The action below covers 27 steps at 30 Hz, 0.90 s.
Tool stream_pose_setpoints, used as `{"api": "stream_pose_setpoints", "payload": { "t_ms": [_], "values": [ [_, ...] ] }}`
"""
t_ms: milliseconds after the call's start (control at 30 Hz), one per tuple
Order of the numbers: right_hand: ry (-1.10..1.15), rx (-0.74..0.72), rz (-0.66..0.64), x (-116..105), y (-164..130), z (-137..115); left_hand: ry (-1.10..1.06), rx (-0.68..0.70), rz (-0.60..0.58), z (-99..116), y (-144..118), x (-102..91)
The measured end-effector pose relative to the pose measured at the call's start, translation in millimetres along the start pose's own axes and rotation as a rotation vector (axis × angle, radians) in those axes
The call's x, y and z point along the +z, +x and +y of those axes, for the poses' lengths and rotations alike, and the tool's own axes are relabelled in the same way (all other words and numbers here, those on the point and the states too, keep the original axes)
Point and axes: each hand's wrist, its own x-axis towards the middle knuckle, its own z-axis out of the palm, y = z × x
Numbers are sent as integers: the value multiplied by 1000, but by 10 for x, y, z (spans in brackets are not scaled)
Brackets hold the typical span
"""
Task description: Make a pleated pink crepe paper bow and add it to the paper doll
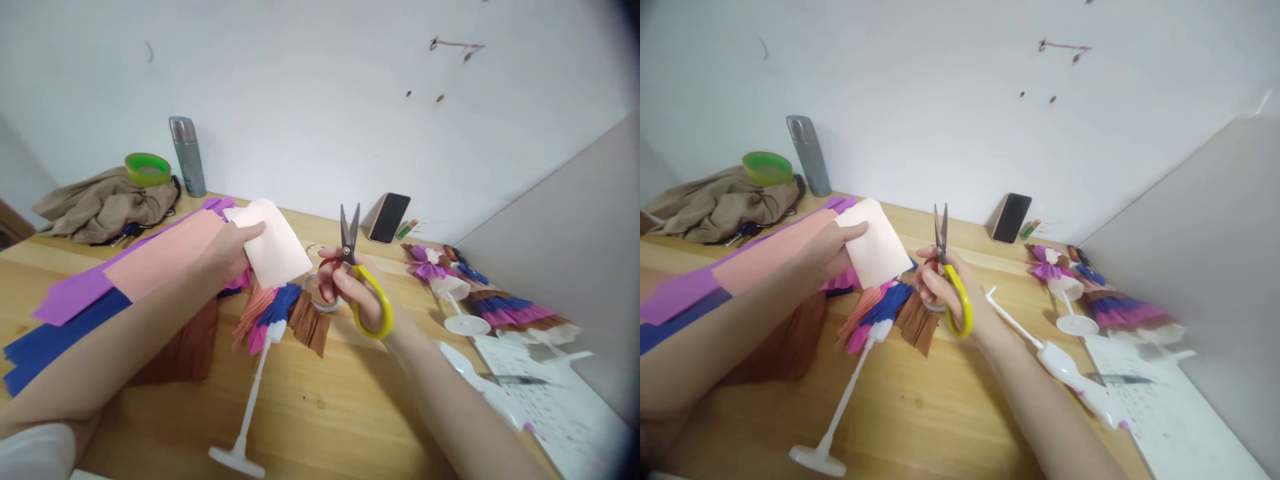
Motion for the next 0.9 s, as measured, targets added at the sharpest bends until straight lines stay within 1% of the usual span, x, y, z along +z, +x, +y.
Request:
{"api": "stream_pose_setpoints", "payload": {
  "t_ms": [33, 100, 233, 333, 400, 500, 700, 900],
  "values": [
    [47, -15, -56, -30, -3, 0, 10, 22, 47, 61, 13, 1],
    [131, 37, -190, -81, -3, 10, 10, 42, 78, 174, 16, 13],
    [229, 205, -419, -183, 10, 48, -19, 120, 37, 310, 18, -3],
    [233, 217, -571, -262, 26, 72, -48, 152, -6, 328, 68, -66],
    [219, 206, -629, -292, 33, 89, -64, 159, -39, 312, 102, -99],
    [239, 209, -635, -284, 33, 116, -62, 139, -62, 265, 115, -101],
    [308, 246, -584, -224, 19, 156, 1, 94, -71, 169, 77, -38],
    [323, 204, -580, -239, 37, 147, 3, 64, -53, 155, 85, -54]
  ]
}}
